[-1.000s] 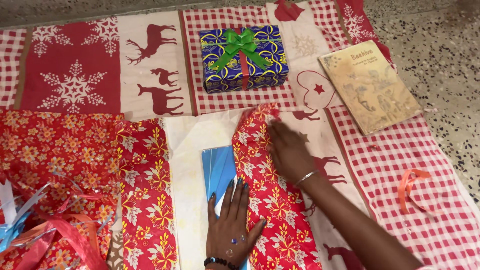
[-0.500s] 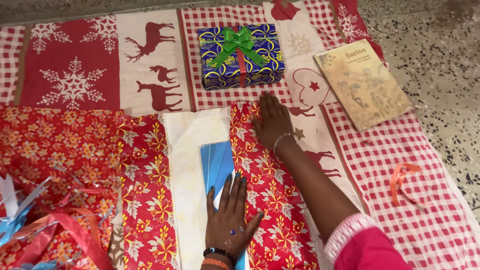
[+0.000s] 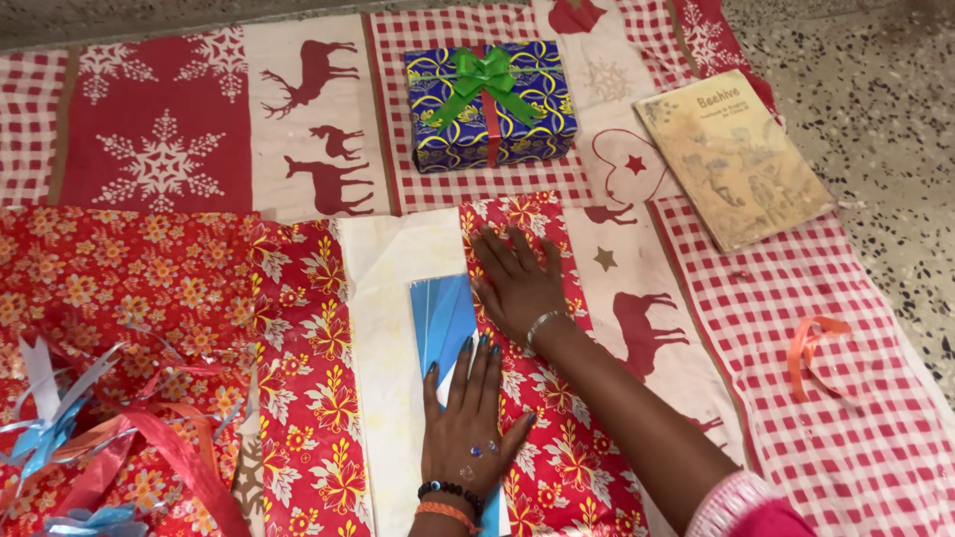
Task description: The person places a book on a sheet of tissue paper and then wraps it with red floral wrapping paper. They fold the edges and secure the package with tape.
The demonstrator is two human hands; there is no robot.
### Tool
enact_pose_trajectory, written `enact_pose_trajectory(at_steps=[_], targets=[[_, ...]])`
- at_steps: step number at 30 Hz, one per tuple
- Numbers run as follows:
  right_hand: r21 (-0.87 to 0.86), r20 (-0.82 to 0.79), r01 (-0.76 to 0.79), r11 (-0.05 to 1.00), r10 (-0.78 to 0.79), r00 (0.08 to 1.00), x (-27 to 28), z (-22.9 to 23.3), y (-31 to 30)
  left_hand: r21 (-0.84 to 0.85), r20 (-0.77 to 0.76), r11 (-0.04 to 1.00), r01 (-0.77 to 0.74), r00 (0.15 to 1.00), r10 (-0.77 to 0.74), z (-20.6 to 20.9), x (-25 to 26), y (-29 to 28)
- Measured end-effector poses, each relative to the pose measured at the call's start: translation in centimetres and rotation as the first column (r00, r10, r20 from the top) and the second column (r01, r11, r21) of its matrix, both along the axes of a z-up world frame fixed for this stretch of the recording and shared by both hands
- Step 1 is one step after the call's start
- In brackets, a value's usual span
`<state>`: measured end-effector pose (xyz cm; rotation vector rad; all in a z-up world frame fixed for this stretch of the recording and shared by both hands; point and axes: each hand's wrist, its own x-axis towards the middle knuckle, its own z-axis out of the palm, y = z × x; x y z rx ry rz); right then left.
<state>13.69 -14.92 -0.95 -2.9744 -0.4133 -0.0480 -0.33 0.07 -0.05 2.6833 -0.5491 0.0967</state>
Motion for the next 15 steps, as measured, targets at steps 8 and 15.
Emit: enact_pose_trajectory(at_steps=[8, 15], targets=[[0.064, 0.085, -0.048, 0.997, 0.042, 0.996, 1.8, 0.1, -0.1, 0.017, 0.002, 1.000, -0.006, 1.000, 0.006, 0.2, 0.2, -0.1], [-0.008, 0.044, -0.172, 0.985, 0.173, 0.984, -8.3, 0.0, -2.2, 0.073, 0.005, 0.997, 0.009, 1.000, -0.009, -0.7, 0.2, 0.0]])
